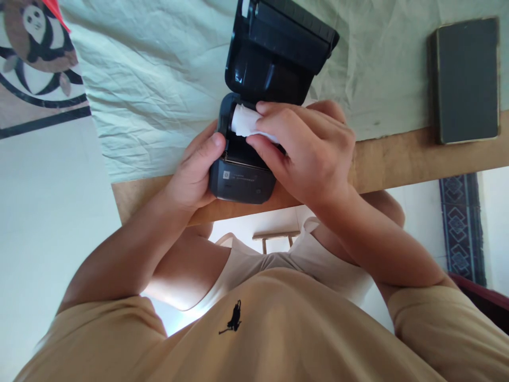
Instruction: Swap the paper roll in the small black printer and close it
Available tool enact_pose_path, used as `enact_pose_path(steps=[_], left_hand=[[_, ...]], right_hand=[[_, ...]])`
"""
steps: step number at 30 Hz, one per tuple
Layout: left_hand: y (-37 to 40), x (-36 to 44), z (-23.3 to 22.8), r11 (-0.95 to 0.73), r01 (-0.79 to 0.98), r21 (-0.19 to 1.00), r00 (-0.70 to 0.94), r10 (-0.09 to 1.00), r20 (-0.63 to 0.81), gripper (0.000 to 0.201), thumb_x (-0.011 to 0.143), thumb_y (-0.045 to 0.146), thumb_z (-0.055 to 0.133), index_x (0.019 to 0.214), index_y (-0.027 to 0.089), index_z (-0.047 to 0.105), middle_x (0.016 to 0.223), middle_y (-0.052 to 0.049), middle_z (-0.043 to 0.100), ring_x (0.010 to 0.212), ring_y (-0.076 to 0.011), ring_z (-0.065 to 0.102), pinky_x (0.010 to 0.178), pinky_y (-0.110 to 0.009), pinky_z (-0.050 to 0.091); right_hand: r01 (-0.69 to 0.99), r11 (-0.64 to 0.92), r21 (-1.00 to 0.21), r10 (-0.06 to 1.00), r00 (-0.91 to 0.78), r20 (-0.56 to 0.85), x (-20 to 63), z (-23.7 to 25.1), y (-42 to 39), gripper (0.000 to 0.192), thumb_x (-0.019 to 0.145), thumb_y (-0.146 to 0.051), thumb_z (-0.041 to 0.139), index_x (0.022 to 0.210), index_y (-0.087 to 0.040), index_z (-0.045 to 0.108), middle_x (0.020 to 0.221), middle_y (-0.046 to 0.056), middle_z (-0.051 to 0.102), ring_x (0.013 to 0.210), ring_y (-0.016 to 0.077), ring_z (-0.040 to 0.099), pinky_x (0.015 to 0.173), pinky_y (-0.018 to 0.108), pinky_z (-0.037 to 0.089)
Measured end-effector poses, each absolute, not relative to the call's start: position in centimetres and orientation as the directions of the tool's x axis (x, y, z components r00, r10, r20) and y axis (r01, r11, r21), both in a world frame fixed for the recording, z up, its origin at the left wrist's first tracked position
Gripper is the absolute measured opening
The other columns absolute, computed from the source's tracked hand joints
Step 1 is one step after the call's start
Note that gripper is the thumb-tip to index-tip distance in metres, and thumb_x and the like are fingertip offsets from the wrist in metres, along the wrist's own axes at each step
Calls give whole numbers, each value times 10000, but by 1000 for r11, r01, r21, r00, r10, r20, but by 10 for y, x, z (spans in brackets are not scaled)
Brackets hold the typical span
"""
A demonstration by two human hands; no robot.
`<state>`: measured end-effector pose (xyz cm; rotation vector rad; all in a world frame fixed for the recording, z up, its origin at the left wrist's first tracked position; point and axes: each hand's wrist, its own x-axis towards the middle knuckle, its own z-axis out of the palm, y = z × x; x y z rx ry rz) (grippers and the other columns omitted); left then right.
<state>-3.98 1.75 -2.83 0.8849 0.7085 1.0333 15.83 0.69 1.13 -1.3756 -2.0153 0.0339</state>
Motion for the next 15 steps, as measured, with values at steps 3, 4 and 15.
enact_pose_path(steps=[3,4,15], left_hand=[[17,-40,-27,250,-404,880,354,930,-102,445,989,488,649,1239,120,670,1075,3,762,1070,-134,744,1024,-279,589],[17,-40,-28,251,-404,880,348,932,-106,427,996,479,635,1233,125,671,1029,4,760,1059,-150,750,1041,-312,591],[15,-31,-18,236,-350,907,303,944,-129,375,950,461,636,1113,125,668,1061,-57,730,1370,-287,605,1196,-478,495]], right_hand=[[825,384,-415,877,-184,445,155,17,5,196,1056,-386,516,951,-290,651,1125,-40,794,943,156,728,810,345,478],[830,365,-421,886,-171,432,153,19,4,201,1054,-374,521,924,-278,641,1070,-36,796,897,155,716,798,348,467],[817,462,-346,770,-176,613,148,12,5,248,1021,-275,577,779,-237,616,937,-50,791,882,183,689,759,365,452]])
